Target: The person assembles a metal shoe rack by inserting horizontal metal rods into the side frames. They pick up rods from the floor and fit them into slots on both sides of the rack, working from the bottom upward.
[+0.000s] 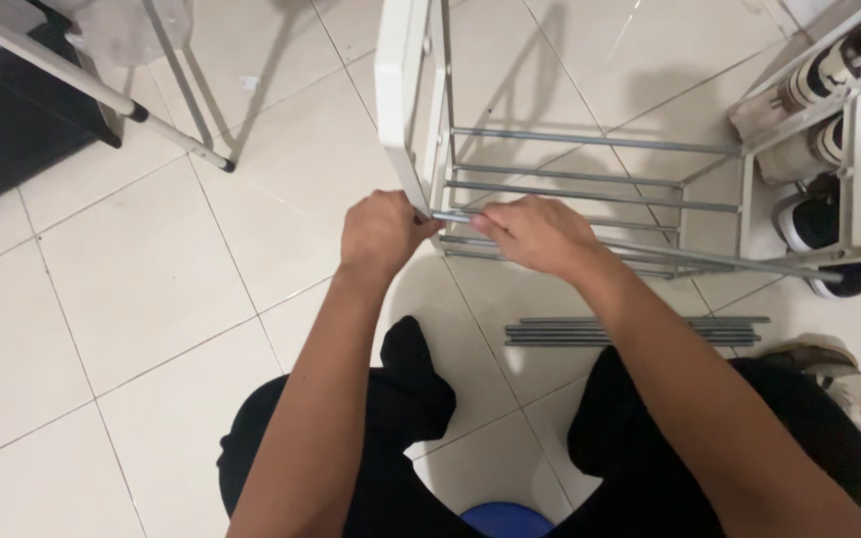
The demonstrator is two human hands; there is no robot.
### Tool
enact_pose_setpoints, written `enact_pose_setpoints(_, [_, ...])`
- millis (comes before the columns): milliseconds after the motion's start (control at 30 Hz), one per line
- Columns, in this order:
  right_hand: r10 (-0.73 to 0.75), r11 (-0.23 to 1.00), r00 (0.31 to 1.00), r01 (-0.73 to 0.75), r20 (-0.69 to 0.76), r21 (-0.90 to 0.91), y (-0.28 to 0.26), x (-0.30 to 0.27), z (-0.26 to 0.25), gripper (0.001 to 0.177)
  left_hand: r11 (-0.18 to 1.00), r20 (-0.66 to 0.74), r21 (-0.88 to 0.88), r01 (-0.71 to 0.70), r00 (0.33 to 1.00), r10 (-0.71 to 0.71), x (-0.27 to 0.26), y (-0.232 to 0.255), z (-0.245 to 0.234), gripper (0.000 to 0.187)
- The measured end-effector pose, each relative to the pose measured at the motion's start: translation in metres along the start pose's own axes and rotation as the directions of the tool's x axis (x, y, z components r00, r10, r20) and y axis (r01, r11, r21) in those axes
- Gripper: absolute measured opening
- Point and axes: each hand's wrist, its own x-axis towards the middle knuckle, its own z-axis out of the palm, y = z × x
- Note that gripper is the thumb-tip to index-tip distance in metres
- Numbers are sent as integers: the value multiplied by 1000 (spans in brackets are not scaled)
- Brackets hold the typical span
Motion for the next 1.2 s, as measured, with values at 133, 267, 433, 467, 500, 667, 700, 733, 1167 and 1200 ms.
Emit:
enact_pose_setpoints(133, [-19,998,1000,18,8,62,-5,5,-6,36,1000,-5,-6,28,1000,-28,-3,-3,1,39])
enact_pose_setpoints(267, [-276,961,907,254,-318,-109,0,6,12,34,997,-43,-11,72,996,-72,0,-3,5,41])
enact_pose_setpoints(433, [-435,898,738,311,-516,-312,9,9,31,36,993,-69,-83,89,993,-95,9,-5,10,47])
enact_pose_setpoints(467, [-426,896,762,278,-487,-347,10,8,32,37,996,-60,-69,61,996,-65,10,-4,12,46])
enact_pose_setpoints(500, [-417,891,784,254,-459,-376,8,9,32,38,998,-51,-51,42,998,-44,11,-6,12,45])
enact_pose_setpoints(667, [-103,993,982,93,-155,-75,-1,14,11,38,996,34,-42,76,997,-75,13,-4,8,47])
enact_pose_setpoints(700, [7,998,1000,-6,-16,60,-3,15,7,38,995,68,-36,93,994,-91,11,-5,6,49])
enact_pose_setpoints(733, [-44,999,998,45,-48,31,-4,13,5,38,995,92,-38,90,992,-86,9,-5,4,48])
enact_pose_setpoints(1167, [-502,843,764,330,-404,-425,9,5,24,33,995,54,-100,31,998,-26,-2,-2,1,39])
enact_pose_setpoints(1200, [-495,844,785,333,-374,-420,9,6,21,35,994,55,-107,16,998,-10,0,-2,1,38])
